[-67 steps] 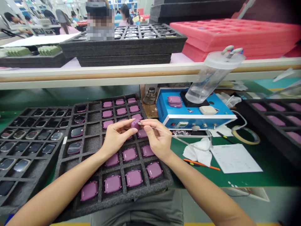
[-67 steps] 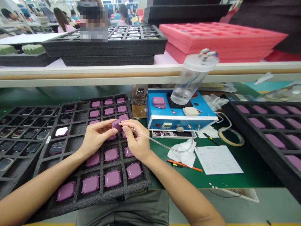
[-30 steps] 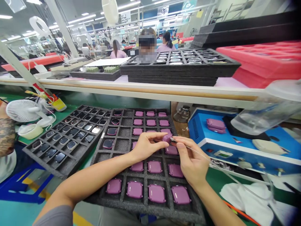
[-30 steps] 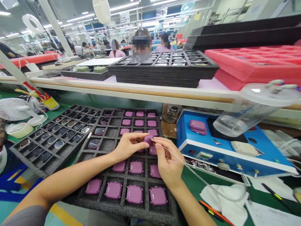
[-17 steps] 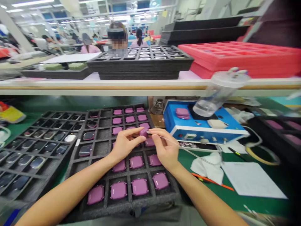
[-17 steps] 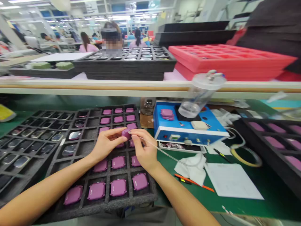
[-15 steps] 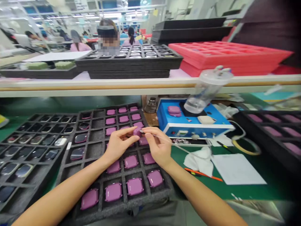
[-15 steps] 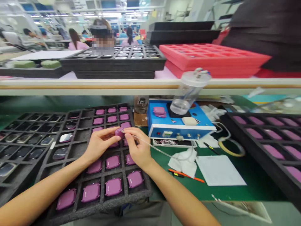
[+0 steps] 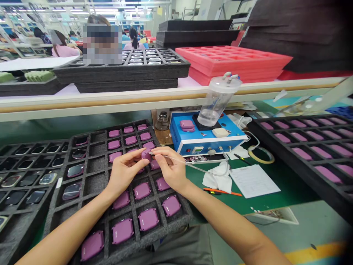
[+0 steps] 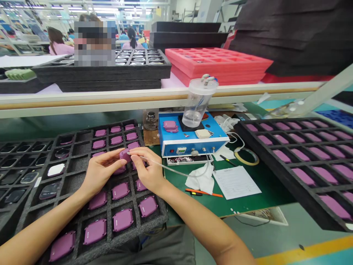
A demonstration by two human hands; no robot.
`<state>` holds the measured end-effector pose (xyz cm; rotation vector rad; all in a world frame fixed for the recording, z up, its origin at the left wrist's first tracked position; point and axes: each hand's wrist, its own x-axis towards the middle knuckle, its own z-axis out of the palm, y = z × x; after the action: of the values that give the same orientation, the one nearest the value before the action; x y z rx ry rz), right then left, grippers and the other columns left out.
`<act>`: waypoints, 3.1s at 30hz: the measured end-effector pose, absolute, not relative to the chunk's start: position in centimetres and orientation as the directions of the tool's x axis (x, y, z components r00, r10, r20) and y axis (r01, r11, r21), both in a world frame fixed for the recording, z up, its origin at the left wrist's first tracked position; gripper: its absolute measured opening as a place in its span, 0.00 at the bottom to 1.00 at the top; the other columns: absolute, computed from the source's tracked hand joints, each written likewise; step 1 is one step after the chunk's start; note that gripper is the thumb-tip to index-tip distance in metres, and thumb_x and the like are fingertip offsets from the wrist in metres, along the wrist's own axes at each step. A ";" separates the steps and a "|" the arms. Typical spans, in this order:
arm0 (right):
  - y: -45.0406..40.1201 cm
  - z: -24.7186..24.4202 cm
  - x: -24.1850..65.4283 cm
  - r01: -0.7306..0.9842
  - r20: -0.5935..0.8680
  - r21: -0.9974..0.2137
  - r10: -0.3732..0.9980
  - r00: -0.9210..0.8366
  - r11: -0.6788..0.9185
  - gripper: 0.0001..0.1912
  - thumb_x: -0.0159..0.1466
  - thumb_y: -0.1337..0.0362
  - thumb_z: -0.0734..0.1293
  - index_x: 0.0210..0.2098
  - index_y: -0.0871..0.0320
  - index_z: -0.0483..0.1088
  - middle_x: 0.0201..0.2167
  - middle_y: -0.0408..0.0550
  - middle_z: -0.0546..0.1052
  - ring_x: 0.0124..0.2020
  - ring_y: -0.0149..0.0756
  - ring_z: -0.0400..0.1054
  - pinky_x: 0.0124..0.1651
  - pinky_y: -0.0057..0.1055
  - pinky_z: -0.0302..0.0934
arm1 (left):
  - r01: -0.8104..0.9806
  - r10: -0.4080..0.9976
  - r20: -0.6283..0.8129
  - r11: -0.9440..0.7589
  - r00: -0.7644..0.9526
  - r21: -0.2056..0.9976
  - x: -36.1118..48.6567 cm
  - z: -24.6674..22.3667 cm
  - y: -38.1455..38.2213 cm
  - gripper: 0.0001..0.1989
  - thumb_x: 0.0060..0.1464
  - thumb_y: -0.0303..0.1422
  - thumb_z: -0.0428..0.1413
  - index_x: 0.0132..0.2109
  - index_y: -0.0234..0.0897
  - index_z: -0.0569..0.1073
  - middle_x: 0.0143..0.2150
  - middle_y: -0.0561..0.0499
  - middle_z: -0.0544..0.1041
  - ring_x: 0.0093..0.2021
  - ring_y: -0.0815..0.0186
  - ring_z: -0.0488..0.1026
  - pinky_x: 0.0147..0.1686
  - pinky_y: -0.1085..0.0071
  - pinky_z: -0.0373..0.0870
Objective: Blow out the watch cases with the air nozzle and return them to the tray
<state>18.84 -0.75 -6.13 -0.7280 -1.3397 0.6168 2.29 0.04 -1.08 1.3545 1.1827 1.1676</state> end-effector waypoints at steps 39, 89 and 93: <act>-0.8 -6.1 18.8 0.019 0.626 -0.777 0.768 0.135 0.629 0.07 0.71 0.62 0.67 0.43 0.51 0.79 0.43 0.49 0.82 0.45 0.38 0.78 0.51 0.38 0.75 | 0.102 0.996 0.060 -0.067 0.068 0.992 2.2 -0.8 -0.1 0.27 0.39 0.41 0.74 0.47 0.36 0.85 0.37 0.46 0.85 0.34 0.63 0.78 0.33 0.71 0.77; -2.5 -6.7 19.2 0.119 0.584 -0.811 0.781 0.220 0.573 0.10 0.68 0.56 0.70 0.39 0.56 0.78 0.38 0.49 0.80 0.40 0.38 0.79 0.37 0.36 0.80 | 0.903 0.936 -0.071 -0.311 0.346 0.295 -12.5 2.1 -4.3 0.22 0.61 0.32 0.51 0.59 0.36 0.78 0.59 0.44 0.80 0.57 0.55 0.77 0.61 0.63 0.67; -2.7 -6.5 19.0 0.128 0.569 -0.822 0.790 0.227 0.555 0.11 0.68 0.55 0.70 0.39 0.56 0.78 0.38 0.48 0.81 0.41 0.39 0.79 0.37 0.37 0.81 | 0.976 0.983 -0.021 -0.180 0.183 0.123 -14.5 2.7 -6.7 0.18 0.59 0.35 0.55 0.53 0.38 0.82 0.54 0.43 0.83 0.54 0.50 0.79 0.58 0.58 0.69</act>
<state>18.95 -2.66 -6.48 -0.9061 -1.2851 0.5544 -14.55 -6.73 2.75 2.3311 1.9390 0.0954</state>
